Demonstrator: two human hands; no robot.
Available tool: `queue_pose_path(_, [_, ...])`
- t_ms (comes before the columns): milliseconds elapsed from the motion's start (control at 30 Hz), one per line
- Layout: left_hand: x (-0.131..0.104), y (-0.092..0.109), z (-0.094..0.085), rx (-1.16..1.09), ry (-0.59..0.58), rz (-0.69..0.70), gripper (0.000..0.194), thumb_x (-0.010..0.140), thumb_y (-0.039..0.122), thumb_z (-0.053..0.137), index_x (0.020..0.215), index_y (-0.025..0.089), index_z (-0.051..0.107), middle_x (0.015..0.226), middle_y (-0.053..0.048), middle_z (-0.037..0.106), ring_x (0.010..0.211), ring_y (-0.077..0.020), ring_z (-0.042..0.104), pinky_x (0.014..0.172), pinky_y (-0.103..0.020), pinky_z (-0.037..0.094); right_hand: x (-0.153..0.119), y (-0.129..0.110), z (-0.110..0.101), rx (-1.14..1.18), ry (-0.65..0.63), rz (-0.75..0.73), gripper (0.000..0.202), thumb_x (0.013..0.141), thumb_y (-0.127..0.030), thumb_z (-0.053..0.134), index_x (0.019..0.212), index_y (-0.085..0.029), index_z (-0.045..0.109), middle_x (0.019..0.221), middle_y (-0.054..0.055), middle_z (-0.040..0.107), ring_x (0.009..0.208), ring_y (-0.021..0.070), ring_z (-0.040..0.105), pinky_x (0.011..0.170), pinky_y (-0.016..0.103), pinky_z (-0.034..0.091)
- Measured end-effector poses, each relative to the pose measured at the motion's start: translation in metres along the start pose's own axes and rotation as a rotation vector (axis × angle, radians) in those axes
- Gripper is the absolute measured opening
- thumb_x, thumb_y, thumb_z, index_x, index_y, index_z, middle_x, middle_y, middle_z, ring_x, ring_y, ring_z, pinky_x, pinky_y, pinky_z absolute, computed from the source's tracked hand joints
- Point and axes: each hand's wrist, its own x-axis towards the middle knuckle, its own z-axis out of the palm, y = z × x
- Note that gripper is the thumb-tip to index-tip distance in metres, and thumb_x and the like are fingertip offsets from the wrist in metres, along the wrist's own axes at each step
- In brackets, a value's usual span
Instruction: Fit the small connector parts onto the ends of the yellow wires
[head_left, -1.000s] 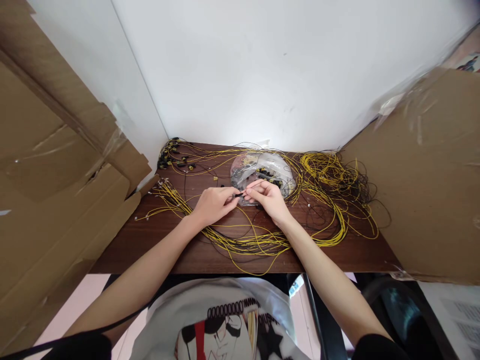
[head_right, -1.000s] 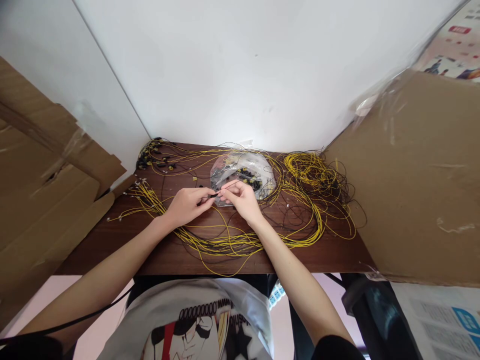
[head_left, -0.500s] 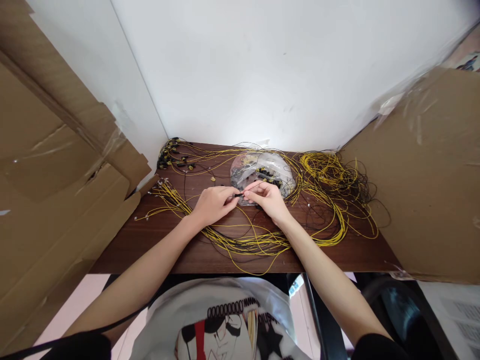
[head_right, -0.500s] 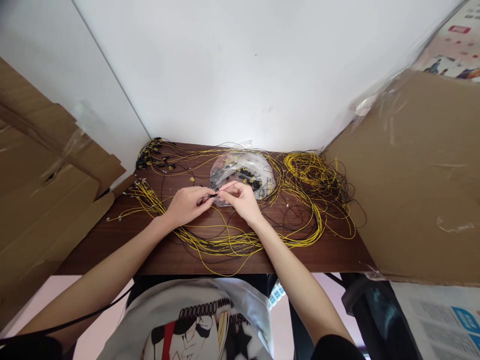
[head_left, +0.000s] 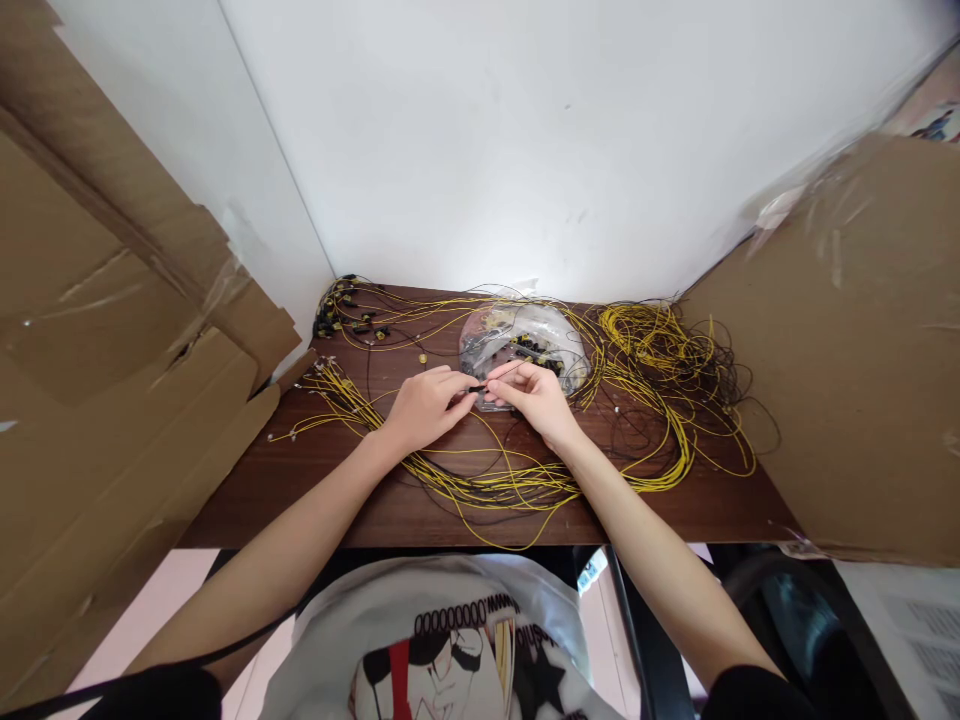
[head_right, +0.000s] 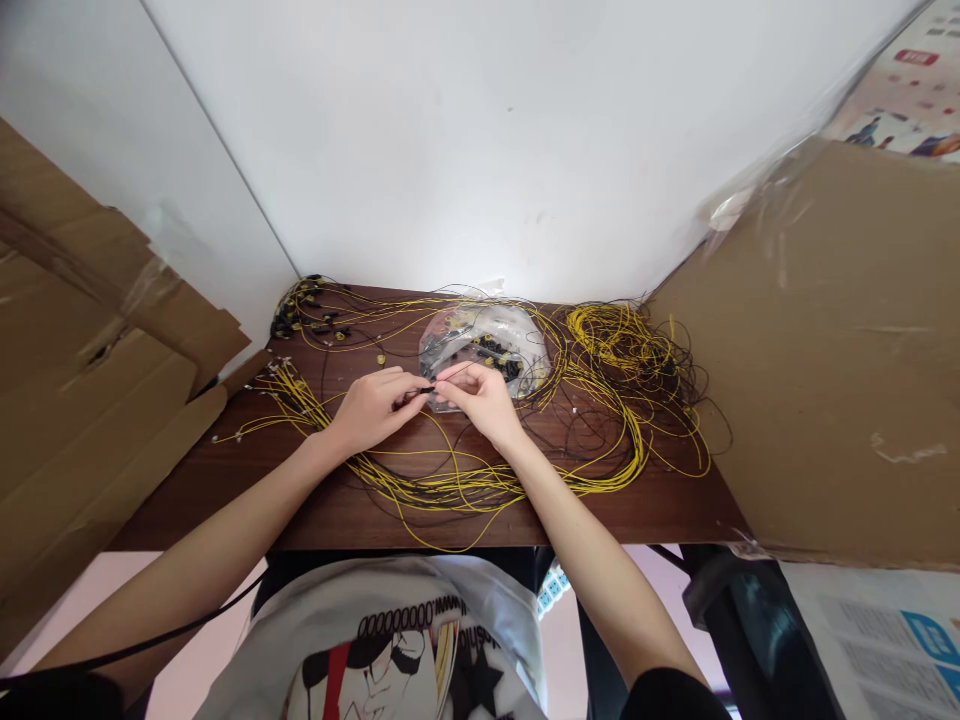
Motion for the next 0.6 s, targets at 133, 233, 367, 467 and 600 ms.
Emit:
queue_pose_path(133, [0.0001,0.0002,-0.0002,-0.002,0.013,0.001,0.018,0.085,0.023,0.049,0.091,0.017,0.065,0.073,-0.003,0.064,0.071,-0.015,0.051,0.06,-0.025,0.038,0.0003,0.0002,-0.0003,0.029,-0.007,0.024,0.033,0.065,-0.041,0.075,0.078,-0.015,0.06,0.073,0.004,0.069,0.063,0.0141,0.066,0.056,0.022,0.05])
queue_pose_path(233, [0.0002,0.0004,-0.0005,0.0,0.006,-0.003,0.017,0.085,0.022,0.049,0.091,0.017,0.065,0.075,-0.003,0.064,0.073,-0.0154,0.051,0.061,-0.025,0.038,0.0006,0.0015,-0.0006,0.089,0.005,0.039,0.035,0.067,-0.044,0.073,0.081,-0.017,0.055,0.073,0.003,0.069,0.061,0.0137,0.066,0.056,0.023,0.051])
queue_pose_path(367, [0.0,0.0003,-0.0006,-0.01,0.0,-0.002,0.017,0.085,0.021,0.049,0.091,0.017,0.065,0.074,-0.003,0.064,0.073,-0.0156,0.051,0.062,-0.025,0.039,0.0007,0.0025,-0.0006,0.078,0.011,0.036,0.034,0.068,-0.044,0.072,0.081,-0.018,0.055,0.074,0.003,0.069,0.062,0.0137,0.066,0.057,0.023,0.051])
queue_pose_path(467, [-0.0004,0.0001,-0.0004,-0.016,0.006,-0.007,0.018,0.085,0.022,0.049,0.091,0.017,0.065,0.074,-0.003,0.064,0.074,-0.0158,0.051,0.062,-0.025,0.039,0.0002,0.0016,-0.0004,0.035,0.006,0.029,0.033,0.066,-0.041,0.074,0.082,-0.016,0.059,0.073,0.003,0.069,0.064,0.0138,0.066,0.058,0.022,0.05])
queue_pose_path(600, [-0.0006,-0.0001,-0.0005,-0.024,0.016,-0.01,0.018,0.085,0.021,0.049,0.092,0.018,0.065,0.076,-0.003,0.064,0.077,-0.0162,0.051,0.062,-0.025,0.039,-0.0002,0.0002,-0.0001,0.003,-0.03,0.022,0.03,0.065,-0.037,0.076,0.079,-0.014,0.063,0.075,0.005,0.07,0.064,0.0139,0.067,0.057,0.021,0.05])
